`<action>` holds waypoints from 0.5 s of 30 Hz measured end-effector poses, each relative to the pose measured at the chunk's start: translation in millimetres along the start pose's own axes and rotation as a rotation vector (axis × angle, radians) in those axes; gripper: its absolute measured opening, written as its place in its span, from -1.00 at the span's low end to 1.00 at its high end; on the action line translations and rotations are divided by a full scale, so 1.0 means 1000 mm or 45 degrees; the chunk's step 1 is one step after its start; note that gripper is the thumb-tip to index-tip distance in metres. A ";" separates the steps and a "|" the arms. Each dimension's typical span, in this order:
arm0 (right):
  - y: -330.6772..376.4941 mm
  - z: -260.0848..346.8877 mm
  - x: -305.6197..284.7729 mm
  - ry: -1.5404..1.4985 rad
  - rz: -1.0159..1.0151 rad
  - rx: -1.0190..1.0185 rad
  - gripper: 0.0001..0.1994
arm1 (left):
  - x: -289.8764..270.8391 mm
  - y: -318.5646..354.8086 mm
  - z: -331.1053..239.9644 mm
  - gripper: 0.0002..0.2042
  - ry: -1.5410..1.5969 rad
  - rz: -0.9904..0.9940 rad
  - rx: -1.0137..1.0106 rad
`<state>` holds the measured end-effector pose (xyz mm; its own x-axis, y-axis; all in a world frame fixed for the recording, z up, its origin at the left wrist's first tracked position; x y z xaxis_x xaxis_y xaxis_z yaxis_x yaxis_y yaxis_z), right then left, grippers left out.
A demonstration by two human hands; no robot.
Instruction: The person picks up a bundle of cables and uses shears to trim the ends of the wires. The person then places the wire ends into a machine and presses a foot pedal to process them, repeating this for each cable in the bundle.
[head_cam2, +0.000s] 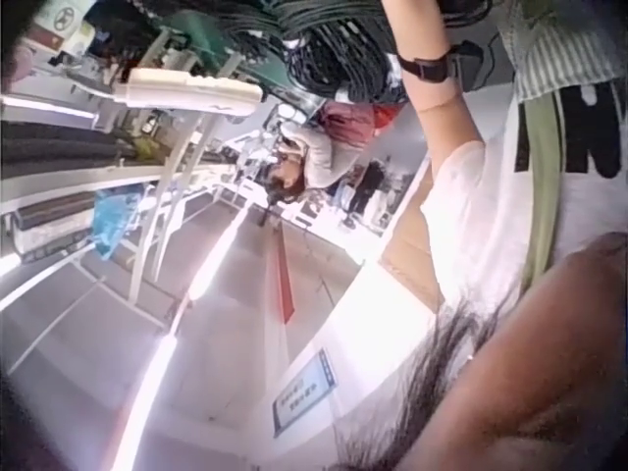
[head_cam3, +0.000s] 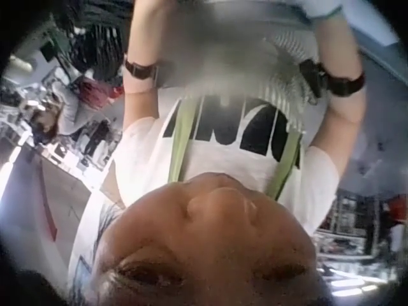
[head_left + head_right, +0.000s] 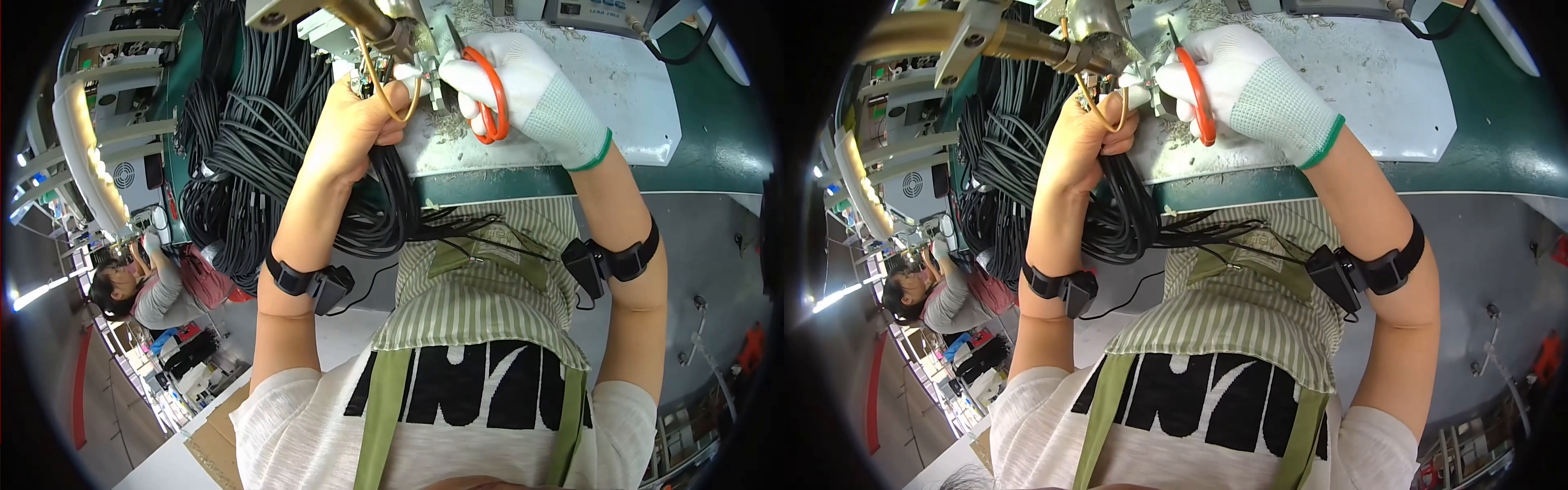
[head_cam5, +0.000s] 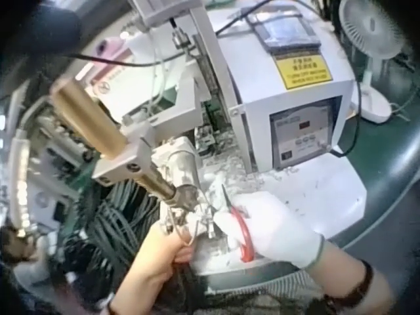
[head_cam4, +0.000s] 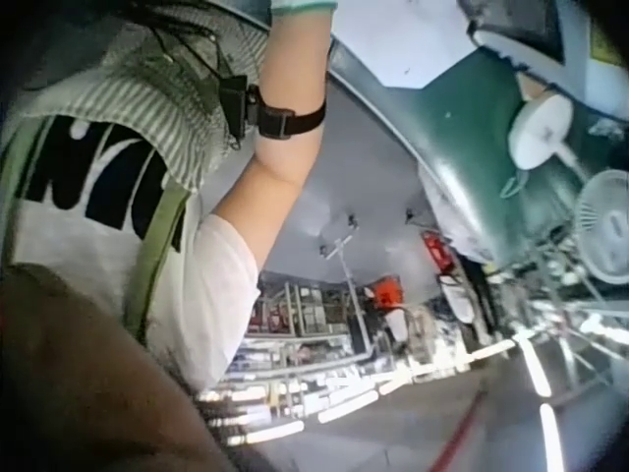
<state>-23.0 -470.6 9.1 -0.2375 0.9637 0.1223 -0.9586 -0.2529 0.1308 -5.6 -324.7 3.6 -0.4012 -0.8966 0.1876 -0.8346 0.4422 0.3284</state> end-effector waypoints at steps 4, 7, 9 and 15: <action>0.000 0.001 0.003 -0.003 0.002 0.047 -0.67 | 0.000 0.000 -0.008 -0.88 -0.176 0.055 -0.010; 0.000 0.007 0.005 0.094 0.084 -0.026 -0.67 | 0.005 0.003 -0.015 -0.87 -0.270 0.085 0.042; 0.000 0.009 0.006 0.144 0.124 -0.062 -0.67 | 0.009 0.006 -0.020 -0.85 -0.369 0.025 0.121; 0.001 0.007 0.007 0.027 0.175 -0.015 -0.68 | 0.007 0.006 -0.017 -0.82 -0.380 0.052 0.135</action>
<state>-24.7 -464.5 17.1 -0.3702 0.9215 0.1176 -0.9184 -0.3821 0.1029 -6.6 -327.6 22.6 -0.5153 -0.8527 -0.0859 -0.8437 0.4873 0.2251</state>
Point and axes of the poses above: each hand's wrist, its own y-axis away from the middle knuckle, its own x-axis out of the palm, z = x × y, the point moved 8 cm from there along -y, towards the middle knuckle, and after that the axes turned 1 degree about z, right-handed, at the moved point
